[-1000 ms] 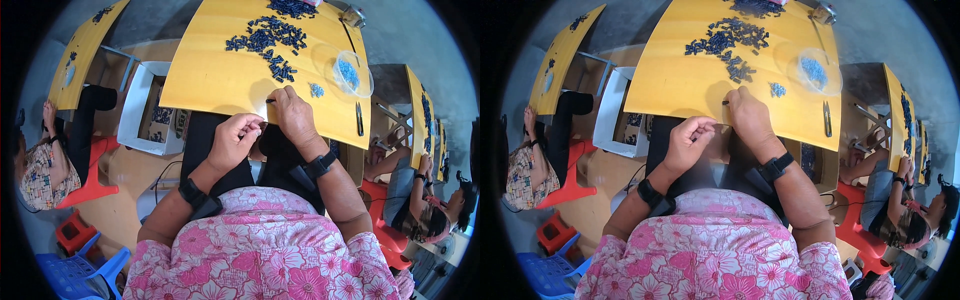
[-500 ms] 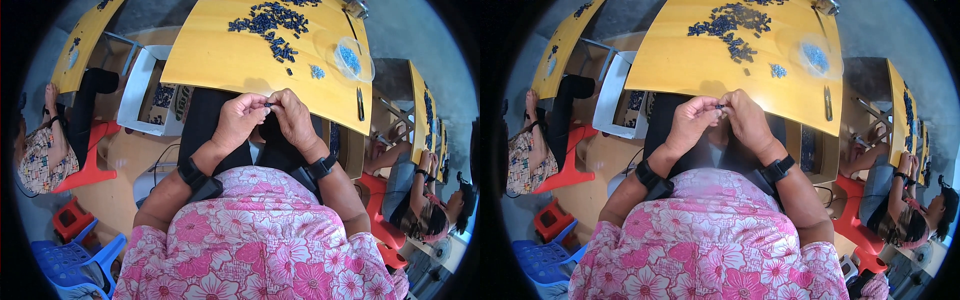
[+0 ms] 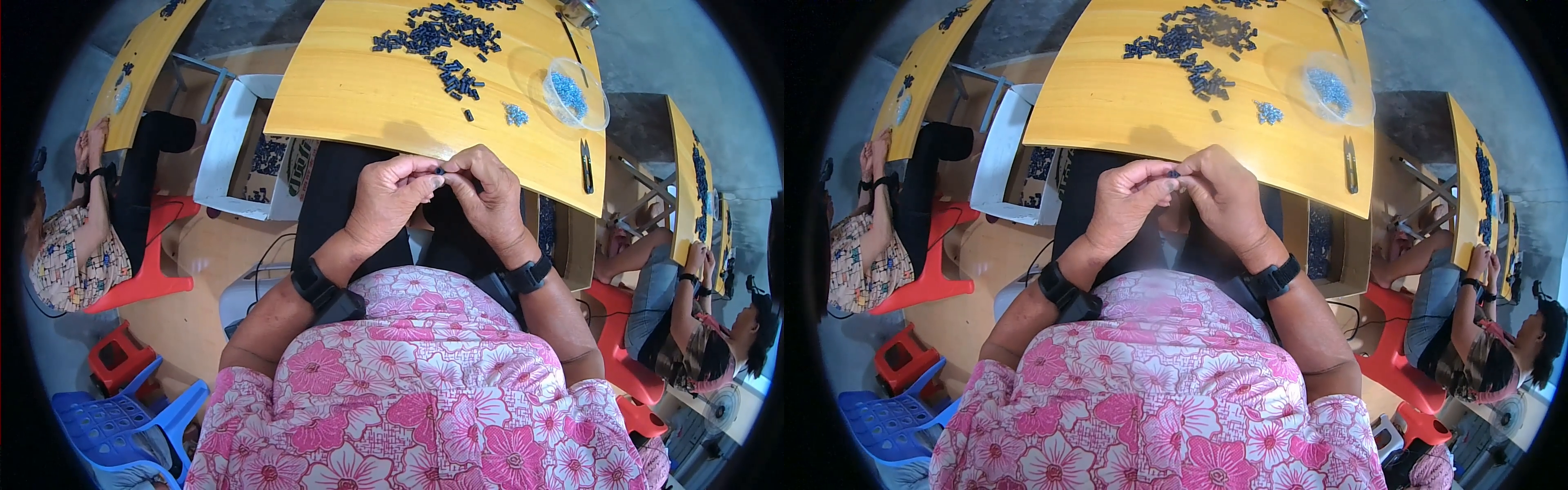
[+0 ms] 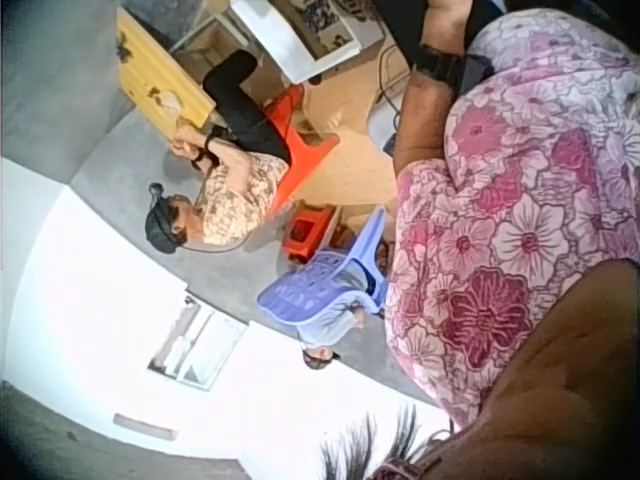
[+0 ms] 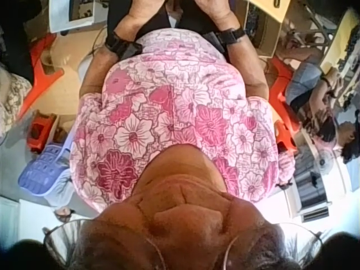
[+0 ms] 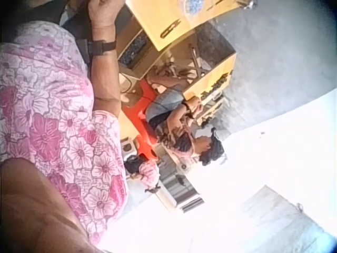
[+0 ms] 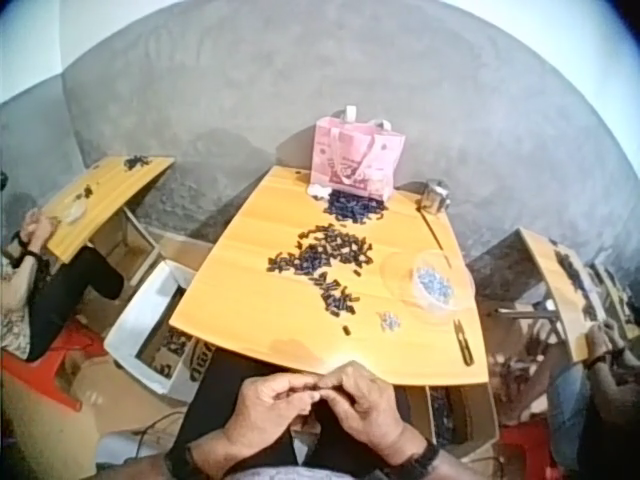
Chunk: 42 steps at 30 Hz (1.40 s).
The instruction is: Manually assembling small plastic components at a workshop workbench.
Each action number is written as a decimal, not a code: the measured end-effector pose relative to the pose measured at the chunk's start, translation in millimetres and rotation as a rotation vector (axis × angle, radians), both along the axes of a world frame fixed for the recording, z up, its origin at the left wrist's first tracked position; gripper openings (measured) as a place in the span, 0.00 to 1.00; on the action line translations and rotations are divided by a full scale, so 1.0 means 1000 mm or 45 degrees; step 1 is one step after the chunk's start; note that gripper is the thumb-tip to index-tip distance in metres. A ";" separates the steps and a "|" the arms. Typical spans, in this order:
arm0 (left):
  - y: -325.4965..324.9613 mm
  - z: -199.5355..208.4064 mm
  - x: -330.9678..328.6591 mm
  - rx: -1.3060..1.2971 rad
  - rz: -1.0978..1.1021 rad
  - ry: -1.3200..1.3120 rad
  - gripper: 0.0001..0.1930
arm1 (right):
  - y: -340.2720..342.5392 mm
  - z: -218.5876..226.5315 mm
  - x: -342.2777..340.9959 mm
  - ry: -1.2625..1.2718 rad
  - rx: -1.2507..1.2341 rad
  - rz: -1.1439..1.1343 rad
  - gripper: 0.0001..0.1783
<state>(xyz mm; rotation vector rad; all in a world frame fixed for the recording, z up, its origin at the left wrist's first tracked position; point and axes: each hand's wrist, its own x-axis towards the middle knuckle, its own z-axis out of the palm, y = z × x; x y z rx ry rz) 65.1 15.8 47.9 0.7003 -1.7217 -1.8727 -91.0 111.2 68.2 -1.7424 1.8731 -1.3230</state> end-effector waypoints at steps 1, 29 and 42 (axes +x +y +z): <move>0.000 0.001 0.000 -0.027 -0.028 -0.004 0.12 | 0.001 0.000 -0.001 -0.012 -0.009 0.005 0.10; -0.007 -0.030 0.008 0.424 -0.392 0.018 0.09 | 0.005 -0.005 -0.012 -0.411 0.304 0.320 0.08; -0.015 -0.025 0.001 0.059 -0.308 -0.139 0.04 | 0.001 -0.011 -0.009 -0.205 0.344 0.109 0.06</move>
